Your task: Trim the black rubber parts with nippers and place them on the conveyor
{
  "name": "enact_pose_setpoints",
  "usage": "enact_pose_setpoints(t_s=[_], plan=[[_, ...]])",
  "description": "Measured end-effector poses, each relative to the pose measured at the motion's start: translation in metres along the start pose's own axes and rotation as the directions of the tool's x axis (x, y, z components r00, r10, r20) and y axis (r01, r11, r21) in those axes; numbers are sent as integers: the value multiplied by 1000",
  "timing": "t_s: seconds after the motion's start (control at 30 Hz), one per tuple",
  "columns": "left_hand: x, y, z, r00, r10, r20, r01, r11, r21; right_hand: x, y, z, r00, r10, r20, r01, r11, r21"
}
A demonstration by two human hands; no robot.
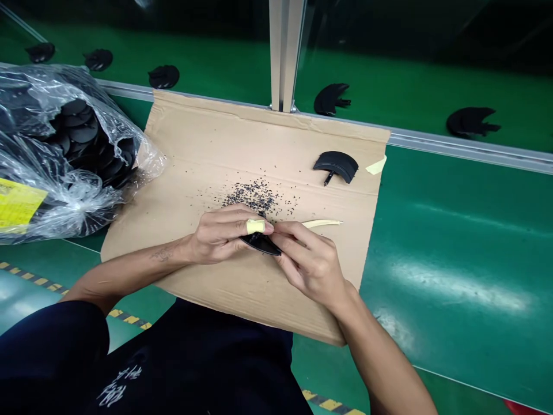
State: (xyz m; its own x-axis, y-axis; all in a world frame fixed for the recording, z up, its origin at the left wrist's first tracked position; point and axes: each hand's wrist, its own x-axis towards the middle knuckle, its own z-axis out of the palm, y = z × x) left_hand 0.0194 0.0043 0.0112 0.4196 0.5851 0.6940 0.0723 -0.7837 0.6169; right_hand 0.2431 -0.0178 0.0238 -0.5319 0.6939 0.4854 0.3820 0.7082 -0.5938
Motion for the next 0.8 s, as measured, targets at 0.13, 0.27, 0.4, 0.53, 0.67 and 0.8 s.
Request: enact_pose_setpoints(t_s=[0.13,0.27,0.4,0.53,0.67,0.8], plan=[[0,2,-1,1000,-21,-12,21,1000,20,1,0,0,1000,0,6,0,999,51],[1,4,-1,999,-51,-18,51,999,2,2,0,0,999,27,19,-29,991,134],[4,4,-3,995,-81,52,83,995,-50,6,-2,0,993,119,9,-118,969,216],[1,3,-2,988,-143,56,147,987,-72,10,-4,-1,980,200,-18,-190,951,244],[-2,2,-2,986,-167,15,168,985,-34,9,-6,-3,970,203,-136,-176,966,191],[0,2,-6,958,-259,122,282,930,-235,6,-6,-4,973,137,-188,-103,978,182]])
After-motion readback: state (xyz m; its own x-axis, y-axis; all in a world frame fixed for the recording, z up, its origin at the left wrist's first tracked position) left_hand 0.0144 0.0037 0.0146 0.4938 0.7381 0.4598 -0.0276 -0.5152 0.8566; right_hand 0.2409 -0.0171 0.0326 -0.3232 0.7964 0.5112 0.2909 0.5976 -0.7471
